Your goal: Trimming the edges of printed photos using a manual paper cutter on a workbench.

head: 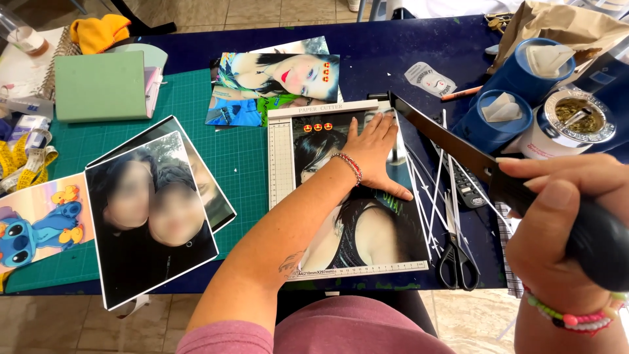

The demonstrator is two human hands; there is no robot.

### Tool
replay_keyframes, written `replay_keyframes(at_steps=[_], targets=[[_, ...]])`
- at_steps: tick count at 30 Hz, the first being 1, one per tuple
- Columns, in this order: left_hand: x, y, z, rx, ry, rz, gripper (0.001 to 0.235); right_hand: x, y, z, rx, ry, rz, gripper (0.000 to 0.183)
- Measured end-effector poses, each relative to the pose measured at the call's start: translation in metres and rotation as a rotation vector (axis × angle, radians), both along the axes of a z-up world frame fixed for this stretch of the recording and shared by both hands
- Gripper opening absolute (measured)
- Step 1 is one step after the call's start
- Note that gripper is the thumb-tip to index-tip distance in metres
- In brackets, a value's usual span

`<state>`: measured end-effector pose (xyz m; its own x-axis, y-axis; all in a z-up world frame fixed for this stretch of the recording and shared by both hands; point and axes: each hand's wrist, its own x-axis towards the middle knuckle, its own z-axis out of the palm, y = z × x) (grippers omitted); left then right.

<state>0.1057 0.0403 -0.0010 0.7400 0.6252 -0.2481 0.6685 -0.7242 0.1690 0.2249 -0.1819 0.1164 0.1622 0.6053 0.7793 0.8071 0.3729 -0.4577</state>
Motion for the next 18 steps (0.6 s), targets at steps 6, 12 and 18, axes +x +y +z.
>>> replay_keyframes(at_steps=[6, 12, 18], targets=[[0.0, -0.001, 0.002, -0.006, 0.005, 0.001, 0.16, 0.001, -0.008, -0.009, -0.004, -0.011, -0.038, 0.022], [-0.002, 0.0, -0.001, 0.011, -0.019, -0.004, 0.157, 0.004, 0.011, 0.013, -0.064, 0.084, -0.016, 0.028], [-0.006, -0.004, 0.0, 0.004, -0.031, -0.017, 0.155, 0.012, 0.034, 0.035, -0.11, 0.104, -0.007, 0.026]])
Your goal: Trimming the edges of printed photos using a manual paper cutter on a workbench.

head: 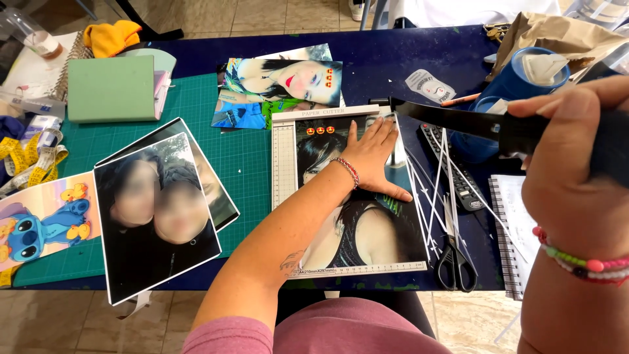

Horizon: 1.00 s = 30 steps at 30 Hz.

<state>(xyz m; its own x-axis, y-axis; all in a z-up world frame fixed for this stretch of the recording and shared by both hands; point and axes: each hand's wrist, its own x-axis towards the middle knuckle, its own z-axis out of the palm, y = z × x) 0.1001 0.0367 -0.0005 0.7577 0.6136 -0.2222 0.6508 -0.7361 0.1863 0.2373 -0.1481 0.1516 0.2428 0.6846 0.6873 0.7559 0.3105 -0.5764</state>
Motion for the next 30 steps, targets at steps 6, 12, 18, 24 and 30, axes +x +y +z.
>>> replay_keyframes(at_steps=[6, 12, 18, 24, 30], targets=[[0.0005, 0.0014, -0.0023, -0.007, 0.004, 0.0, 0.154, -0.001, 0.0025, 0.0032, 0.0, 0.02, 0.02, 0.023], [-0.0008, 0.0009, -0.0033, -0.005, -0.005, -0.006, 0.153, -0.0013, 0.0022, 0.0035, -0.005, 0.014, 0.014, 0.024], [-0.0005, 0.0007, -0.002, -0.009, -0.004, -0.007, 0.153, -0.002, 0.0019, 0.0052, -0.011, -0.002, 0.005, 0.024], [-0.0012, 0.0006, -0.0078, 0.022, -0.025, -0.009, 0.154, -0.0029, 0.0015, 0.0073, -0.032, 0.011, -0.019, 0.025], [-0.0011, 0.0001, -0.0037, 0.002, -0.003, -0.006, 0.154, -0.0027, 0.0011, 0.0072, -0.02, -0.003, -0.007, 0.026]])
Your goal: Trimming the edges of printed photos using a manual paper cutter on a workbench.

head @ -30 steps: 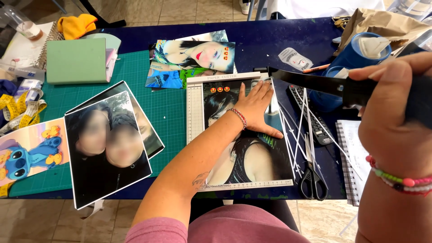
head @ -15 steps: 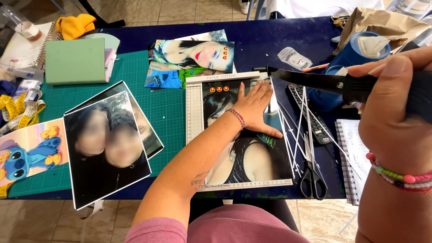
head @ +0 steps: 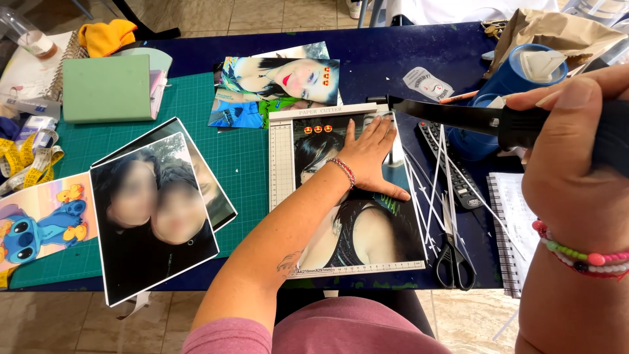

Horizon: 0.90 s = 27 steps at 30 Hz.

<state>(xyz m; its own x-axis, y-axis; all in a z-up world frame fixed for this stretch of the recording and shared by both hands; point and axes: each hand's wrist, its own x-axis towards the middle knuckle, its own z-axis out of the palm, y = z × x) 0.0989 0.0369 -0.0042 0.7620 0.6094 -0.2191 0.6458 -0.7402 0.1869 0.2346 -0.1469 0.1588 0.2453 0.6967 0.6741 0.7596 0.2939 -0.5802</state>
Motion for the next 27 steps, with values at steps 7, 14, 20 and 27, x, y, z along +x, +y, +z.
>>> replay_keyframes(at_steps=[7, 14, 20, 27], targets=[[0.0, 0.0, 0.001, -0.012, 0.0, 0.0, 0.153, 0.0, -0.001, 0.0, -0.013, -0.017, -0.018, 0.025], [0.0, 0.0, 0.002, -0.019, 0.004, 0.006, 0.154, 0.0, -0.002, -0.004, 0.01, -0.032, -0.004, 0.025], [0.001, -0.001, 0.011, -0.012, 0.032, 0.011, 0.155, -0.001, -0.01, -0.018, 0.13, -0.099, 0.046, 0.024], [0.011, 0.001, 0.017, 0.026, 0.12, 0.033, 0.166, -0.007, -0.021, -0.023, 0.141, -0.151, 0.004, 0.018]])
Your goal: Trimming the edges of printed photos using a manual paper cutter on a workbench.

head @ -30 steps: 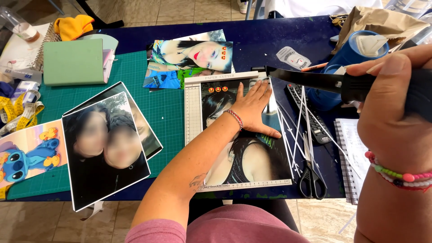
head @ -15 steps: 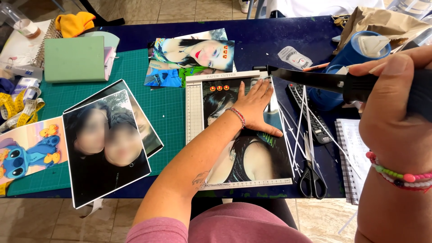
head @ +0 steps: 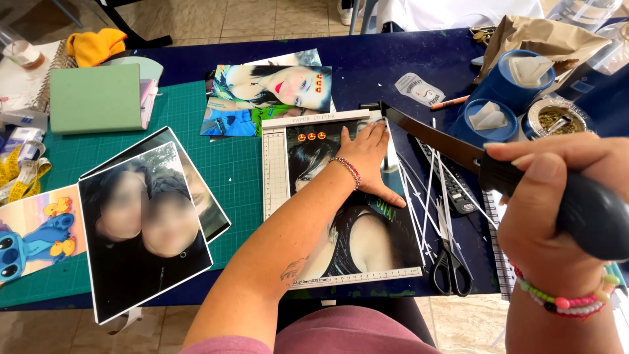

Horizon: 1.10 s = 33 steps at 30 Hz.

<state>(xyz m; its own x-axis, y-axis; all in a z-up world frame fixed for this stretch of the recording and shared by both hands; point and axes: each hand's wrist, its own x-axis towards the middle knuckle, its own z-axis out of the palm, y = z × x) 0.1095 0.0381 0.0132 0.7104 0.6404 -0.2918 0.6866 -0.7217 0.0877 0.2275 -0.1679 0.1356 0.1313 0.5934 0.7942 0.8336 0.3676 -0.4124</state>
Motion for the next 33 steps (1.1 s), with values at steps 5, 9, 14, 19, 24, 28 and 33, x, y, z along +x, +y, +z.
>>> replay_keyframes(at_steps=[5, 9, 14, 19, 24, 28, 33], targets=[[0.0, -0.001, 0.004, -0.034, 0.016, 0.006, 0.166, -0.002, -0.008, -0.012, -0.017, 0.061, -0.029, 0.019], [0.001, 0.001, 0.009, -0.05, 0.005, 0.007, 0.165, -0.006, -0.016, -0.014, -0.001, 0.036, -0.097, 0.03], [0.001, 0.001, 0.004, -0.044, -0.017, 0.01, 0.166, -0.012, -0.019, -0.026, 0.068, 0.067, -0.064, 0.025], [0.0, 0.005, -0.008, -0.039, -0.084, 0.02, 0.167, -0.016, -0.035, -0.049, 0.069, 0.076, -0.075, 0.029], [0.0, 0.004, -0.01, -0.03, -0.067, 0.024, 0.168, -0.011, -0.055, -0.08, 0.051, 0.059, -0.017, 0.028], [0.0, 0.002, -0.005, -0.04, -0.038, 0.028, 0.168, -0.013, -0.062, -0.089, 0.039, 0.069, -0.003, 0.027], [0.0, 0.001, -0.003, -0.041, -0.016, 0.029, 0.169, -0.013, -0.064, -0.093, 0.048, 0.051, -0.027, 0.026]])
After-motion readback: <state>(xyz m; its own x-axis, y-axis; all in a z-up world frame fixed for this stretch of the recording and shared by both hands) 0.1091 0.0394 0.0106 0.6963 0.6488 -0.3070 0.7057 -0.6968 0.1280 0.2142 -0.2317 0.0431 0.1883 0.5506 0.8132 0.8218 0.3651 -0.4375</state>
